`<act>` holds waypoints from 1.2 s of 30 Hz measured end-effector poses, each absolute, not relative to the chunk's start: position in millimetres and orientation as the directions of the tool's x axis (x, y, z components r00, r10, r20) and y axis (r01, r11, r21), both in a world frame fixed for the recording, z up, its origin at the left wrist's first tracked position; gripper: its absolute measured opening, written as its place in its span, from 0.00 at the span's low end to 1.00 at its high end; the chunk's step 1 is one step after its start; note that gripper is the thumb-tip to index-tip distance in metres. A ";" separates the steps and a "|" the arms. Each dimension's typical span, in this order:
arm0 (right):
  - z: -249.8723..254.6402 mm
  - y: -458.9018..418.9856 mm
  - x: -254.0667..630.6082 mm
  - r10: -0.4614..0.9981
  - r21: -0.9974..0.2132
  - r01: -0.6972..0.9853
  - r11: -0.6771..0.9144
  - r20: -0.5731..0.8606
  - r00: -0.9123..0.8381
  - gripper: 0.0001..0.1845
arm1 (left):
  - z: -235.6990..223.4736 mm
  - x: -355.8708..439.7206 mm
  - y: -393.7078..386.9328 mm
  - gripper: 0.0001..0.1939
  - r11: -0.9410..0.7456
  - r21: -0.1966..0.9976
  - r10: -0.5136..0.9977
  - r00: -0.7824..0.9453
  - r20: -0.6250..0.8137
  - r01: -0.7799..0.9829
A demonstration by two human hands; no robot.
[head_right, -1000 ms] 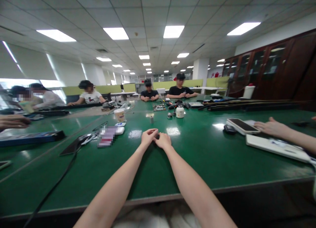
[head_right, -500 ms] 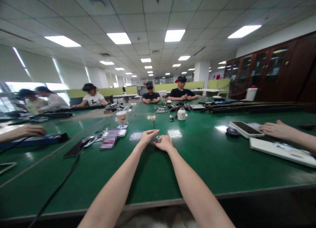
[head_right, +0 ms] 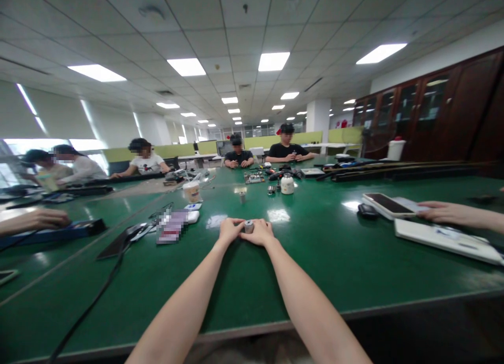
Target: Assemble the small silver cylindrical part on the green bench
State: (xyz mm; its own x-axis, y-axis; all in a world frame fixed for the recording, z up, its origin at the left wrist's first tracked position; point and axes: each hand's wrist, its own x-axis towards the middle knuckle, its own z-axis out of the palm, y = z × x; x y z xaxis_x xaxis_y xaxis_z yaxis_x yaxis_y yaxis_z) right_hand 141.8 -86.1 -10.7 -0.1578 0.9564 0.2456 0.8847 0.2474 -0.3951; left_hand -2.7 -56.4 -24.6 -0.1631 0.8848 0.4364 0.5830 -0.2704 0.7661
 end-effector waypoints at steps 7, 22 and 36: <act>-12.7 -85.9 143.1 0.955 -0.429 0.865 0.262 0.243 -0.169 0.35 | -25.5 -4.5 -65.3 0.06 -0.111 0.694 0.860 -0.281 0.426 0.711; -15.2 -79.2 143.3 0.940 -0.435 0.844 0.314 0.265 -0.213 0.37 | 2.0 9.0 -66.8 0.17 -0.015 0.987 0.969 0.240 0.055 -0.163; -14.7 -82.7 145.0 0.941 -0.465 0.831 0.304 0.282 -0.187 0.37 | -0.3 1.2 -62.9 0.17 0.053 0.978 0.941 0.337 0.018 -0.201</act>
